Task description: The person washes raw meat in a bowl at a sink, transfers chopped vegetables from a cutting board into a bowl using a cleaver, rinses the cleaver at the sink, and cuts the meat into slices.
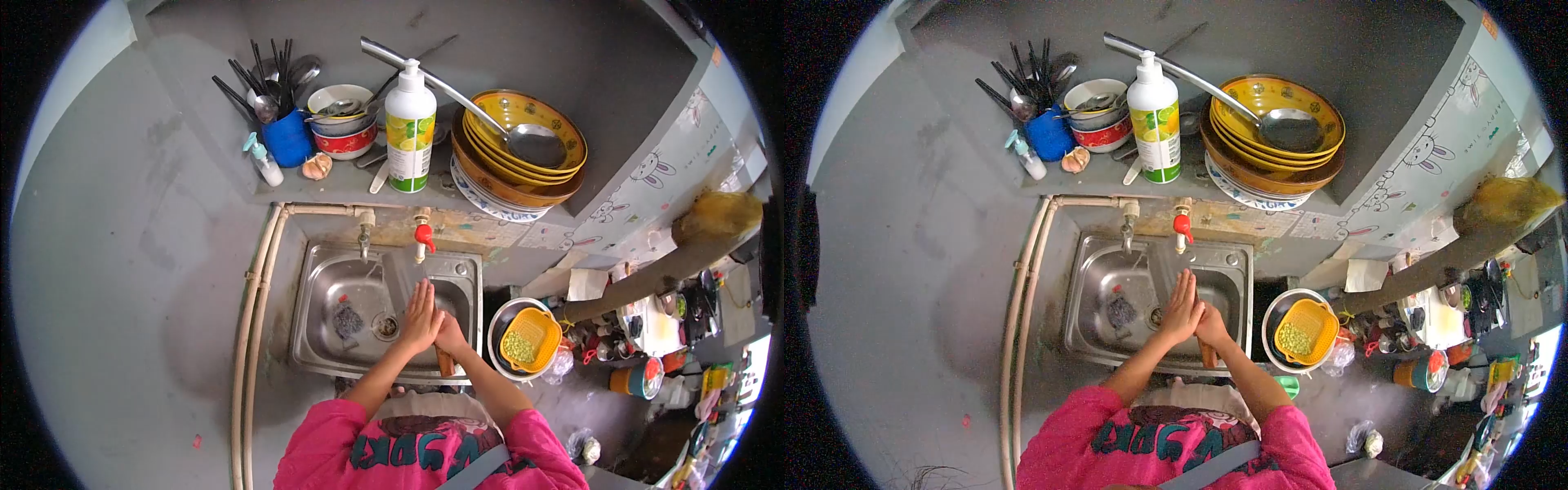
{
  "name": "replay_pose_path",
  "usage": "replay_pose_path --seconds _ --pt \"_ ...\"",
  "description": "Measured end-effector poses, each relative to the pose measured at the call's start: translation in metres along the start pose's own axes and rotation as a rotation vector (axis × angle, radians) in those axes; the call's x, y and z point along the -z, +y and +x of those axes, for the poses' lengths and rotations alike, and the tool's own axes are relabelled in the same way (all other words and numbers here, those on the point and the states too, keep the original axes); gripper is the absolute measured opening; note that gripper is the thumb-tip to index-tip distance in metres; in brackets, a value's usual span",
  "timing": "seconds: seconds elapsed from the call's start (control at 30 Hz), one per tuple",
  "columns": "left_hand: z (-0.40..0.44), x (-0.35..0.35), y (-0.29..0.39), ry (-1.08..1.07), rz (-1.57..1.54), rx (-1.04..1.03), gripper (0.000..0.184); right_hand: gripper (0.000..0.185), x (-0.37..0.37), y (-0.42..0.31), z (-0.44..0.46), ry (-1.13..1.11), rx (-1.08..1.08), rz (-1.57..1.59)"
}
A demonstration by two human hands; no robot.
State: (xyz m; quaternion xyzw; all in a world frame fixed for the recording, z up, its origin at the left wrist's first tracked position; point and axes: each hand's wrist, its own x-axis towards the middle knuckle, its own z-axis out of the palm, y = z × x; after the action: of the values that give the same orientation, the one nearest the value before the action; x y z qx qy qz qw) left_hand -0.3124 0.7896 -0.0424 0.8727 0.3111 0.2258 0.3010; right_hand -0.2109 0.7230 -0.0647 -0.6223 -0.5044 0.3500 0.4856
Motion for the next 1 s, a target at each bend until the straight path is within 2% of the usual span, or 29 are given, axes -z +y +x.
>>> replay_pose_path --seconds 0.13,0.17,0.27,0.4,0.43,0.53,0.57,0.7,0.8,0.9,1.0 --pt "-0.012 0.005 -0.021 0.048 0.115 0.120 0.067 0.029 0.005 -0.017 -0.003 -0.024 -0.395 0.147" --pt "-0.018 0.008 -0.025 -0.031 0.104 0.286 0.067 0.028 0.006 -0.016 -0.004 0.009 -0.363 0.154" --pt "-0.038 -0.001 -0.053 -0.023 0.163 0.456 0.068 0.026 0.013 -0.015 -0.006 0.064 -0.416 0.133" --pt "-0.034 0.009 -0.023 -0.067 0.080 0.187 0.066 0.023 0.011 -0.014 -0.006 0.087 -0.422 0.190" --pt "-0.036 0.003 -0.021 -0.024 0.046 0.035 0.066 0.021 0.009 -0.009 -0.005 0.089 -0.424 0.248" --pt "-0.036 0.004 -0.013 -0.126 0.042 -0.076 0.066 0.018 0.005 -0.011 -0.003 0.116 -0.447 0.323" --pt "-0.038 0.002 -0.017 -0.102 0.087 -0.054 0.066 0.017 0.005 -0.014 -0.003 0.131 -0.457 0.332" --pt "-0.043 0.008 -0.039 -0.012 0.250 0.290 0.065 0.017 0.009 -0.015 -0.006 0.102 -0.471 0.339" --pt "-0.040 0.011 -0.038 0.046 0.165 0.121 0.065 0.018 0.008 -0.011 -0.006 0.113 -0.474 0.391" --pt "-0.025 0.017 -0.013 -0.075 0.097 -0.129 0.063 0.024 0.004 -0.011 -0.007 0.093 -0.495 0.455" --pt "-0.014 0.011 -0.011 -0.133 0.184 -0.107 0.062 0.029 0.001 -0.002 -0.009 0.067 -0.478 0.521"
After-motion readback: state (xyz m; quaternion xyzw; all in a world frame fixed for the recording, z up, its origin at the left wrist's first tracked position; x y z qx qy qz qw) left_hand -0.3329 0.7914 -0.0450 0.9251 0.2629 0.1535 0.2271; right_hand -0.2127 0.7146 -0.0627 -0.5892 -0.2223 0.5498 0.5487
